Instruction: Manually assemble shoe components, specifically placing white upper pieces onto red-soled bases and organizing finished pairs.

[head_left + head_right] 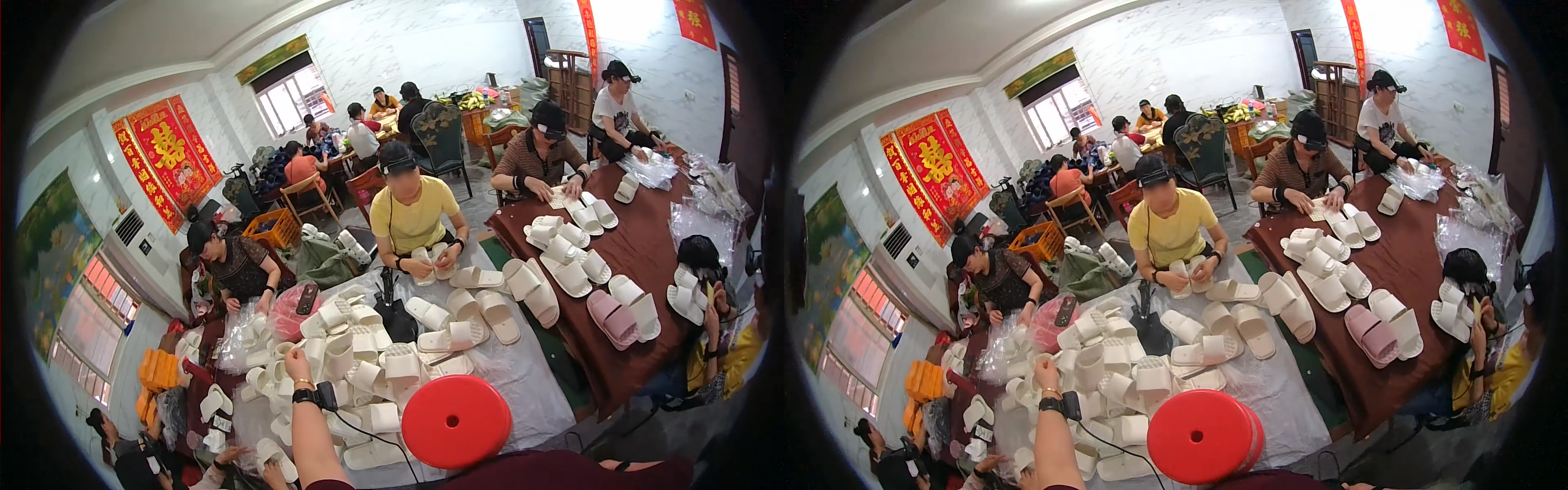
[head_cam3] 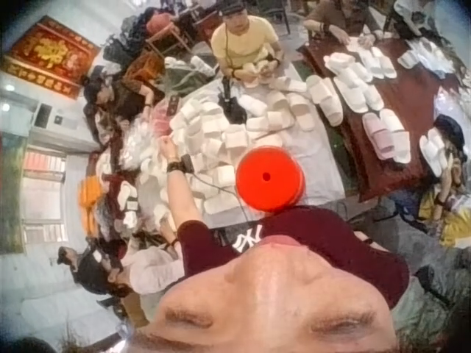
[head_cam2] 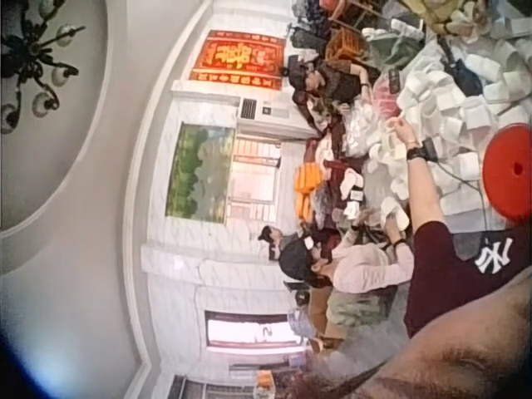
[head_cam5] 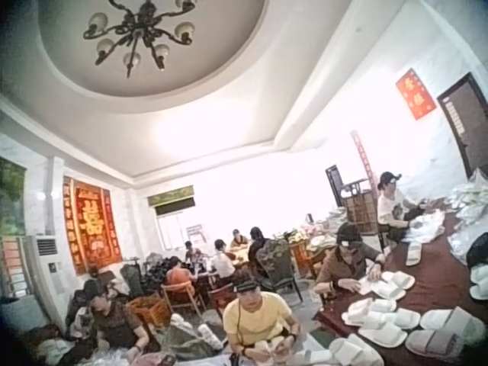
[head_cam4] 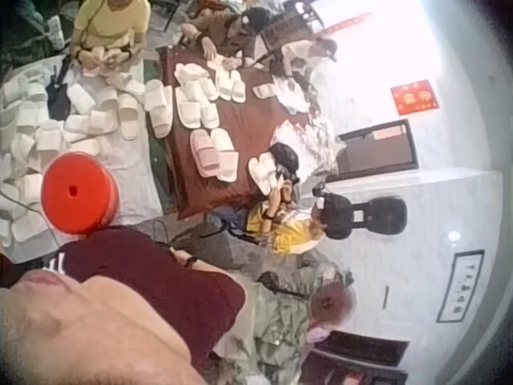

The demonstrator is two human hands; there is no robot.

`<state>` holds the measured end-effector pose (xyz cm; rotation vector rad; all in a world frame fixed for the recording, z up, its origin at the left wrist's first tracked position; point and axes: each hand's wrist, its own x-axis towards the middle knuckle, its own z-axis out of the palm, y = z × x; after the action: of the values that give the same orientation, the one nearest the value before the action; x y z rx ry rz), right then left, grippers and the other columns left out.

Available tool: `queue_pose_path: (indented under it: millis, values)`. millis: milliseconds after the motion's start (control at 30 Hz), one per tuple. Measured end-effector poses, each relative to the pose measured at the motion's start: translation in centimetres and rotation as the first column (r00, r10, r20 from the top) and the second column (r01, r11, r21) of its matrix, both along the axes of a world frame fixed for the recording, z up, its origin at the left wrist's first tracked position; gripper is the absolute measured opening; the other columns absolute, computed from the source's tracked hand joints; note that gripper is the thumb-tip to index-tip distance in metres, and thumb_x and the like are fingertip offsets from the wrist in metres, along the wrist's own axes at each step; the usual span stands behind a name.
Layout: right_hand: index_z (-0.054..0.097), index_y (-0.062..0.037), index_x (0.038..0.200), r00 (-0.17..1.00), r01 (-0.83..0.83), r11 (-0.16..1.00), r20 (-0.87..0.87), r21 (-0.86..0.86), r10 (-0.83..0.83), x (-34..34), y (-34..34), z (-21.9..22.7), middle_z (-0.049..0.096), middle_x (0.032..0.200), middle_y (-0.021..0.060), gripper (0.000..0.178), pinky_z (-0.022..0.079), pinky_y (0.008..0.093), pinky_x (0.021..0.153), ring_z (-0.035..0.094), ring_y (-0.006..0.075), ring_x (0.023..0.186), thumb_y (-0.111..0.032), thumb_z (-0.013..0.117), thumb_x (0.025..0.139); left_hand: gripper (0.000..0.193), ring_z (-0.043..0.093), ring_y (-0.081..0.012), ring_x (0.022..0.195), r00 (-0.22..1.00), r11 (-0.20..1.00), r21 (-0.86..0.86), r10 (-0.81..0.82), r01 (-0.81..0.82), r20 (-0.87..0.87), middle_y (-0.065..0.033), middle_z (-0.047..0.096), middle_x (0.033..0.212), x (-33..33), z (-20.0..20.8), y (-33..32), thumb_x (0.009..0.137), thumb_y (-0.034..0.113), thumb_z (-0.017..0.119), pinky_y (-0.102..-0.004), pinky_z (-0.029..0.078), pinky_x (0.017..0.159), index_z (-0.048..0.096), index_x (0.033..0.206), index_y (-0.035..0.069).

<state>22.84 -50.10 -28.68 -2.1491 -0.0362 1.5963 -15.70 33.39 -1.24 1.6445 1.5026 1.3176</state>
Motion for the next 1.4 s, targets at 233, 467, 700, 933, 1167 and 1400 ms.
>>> queue_pose_path:
  millis: [233,467,700,933,1167,1400]
  values:
    - [0.064,0.0011,0.085,0.993,0.064,0.997,-0.099,-0.053,-0.069,-5.0,-3.8,-2.6,0.066,0.080,0.0134,0.047,0.047,0.0408,0.068,0.063,0.0238,0.077,-0.044,0.051,0.092,0.042,0.057,-0.0332,0.103,0.951,0.995,0.004,-0.096,0.102,-0.295,-0.0198,0.058,0.111,2.0,-0.5,-3.7,0.078,0.015,0.064,-0.0406,0.045,0.090,0.056,0.117,-0.001]
    - [0.065,-0.0039,0.086,0.842,-0.521,0.853,0.176,0.016,0.511,-7.2,-5.6,-0.9,0.065,0.080,0.0092,0.046,0.045,0.0384,0.066,0.057,0.0244,0.072,-0.049,0.055,0.091,0.041,0.056,-0.0278,0.108,0.867,0.903,-0.091,-0.428,0.419,-0.257,-0.0162,0.058,0.118,5.4,-0.5,-11.9,0.082,0.015,0.064,-0.0368,0.043,0.095,0.056,0.120,-0.001]
    - [0.061,-0.0028,0.070,0.921,0.167,0.859,0.233,0.485,-0.311,4.5,5.1,7.3,0.055,0.057,0.0059,0.020,0.041,0.0334,0.046,0.054,0.0160,0.052,-0.021,0.061,0.079,0.035,0.056,-0.0243,0.102,0.723,0.762,-0.239,-0.647,0.602,-0.242,-0.0134,0.059,0.111,7.3,1.6,-21.8,0.082,0.010,0.063,-0.0351,0.045,0.090,0.059,0.115,0.000]
    - [0.056,0.0009,0.107,0.333,0.625,0.528,0.416,0.575,-0.847,15.5,13.0,15.0,0.061,0.085,0.0088,0.038,0.047,0.0325,0.056,0.057,0.0179,0.068,-0.023,0.067,0.079,0.032,0.054,-0.0208,0.099,0.726,0.787,-0.250,-0.616,0.563,-0.306,-0.0095,0.056,0.110,6.4,1.7,-27.4,0.081,0.009,0.063,-0.0307,0.045,0.077,0.060,0.112,0.003]
    - [0.061,-0.0043,0.104,0.025,0.821,0.084,0.111,0.565,-0.993,20.9,15.3,12.9,0.061,0.092,0.0096,0.041,0.046,0.0457,0.061,0.056,0.0261,0.084,-0.029,0.073,0.074,0.030,0.054,-0.0198,0.100,0.797,0.800,-0.270,-0.585,0.535,-0.154,-0.0102,0.055,0.112,4.0,1.5,-30.6,0.082,0.007,0.061,-0.0298,0.046,0.081,0.060,0.111,0.001]
    - [0.057,-0.0130,0.088,0.144,0.716,0.026,-0.110,0.697,-0.983,19.8,15.3,10.7,0.053,0.069,-0.0019,0.011,0.038,0.0245,0.039,0.050,0.0117,0.052,-0.014,0.062,0.079,0.025,0.059,-0.0155,0.096,0.859,0.837,-0.253,-0.511,0.485,-0.041,-0.0089,0.058,0.112,3.3,2.6,-33.0,0.085,0.003,0.060,-0.0261,0.050,0.076,0.061,0.109,-0.002]
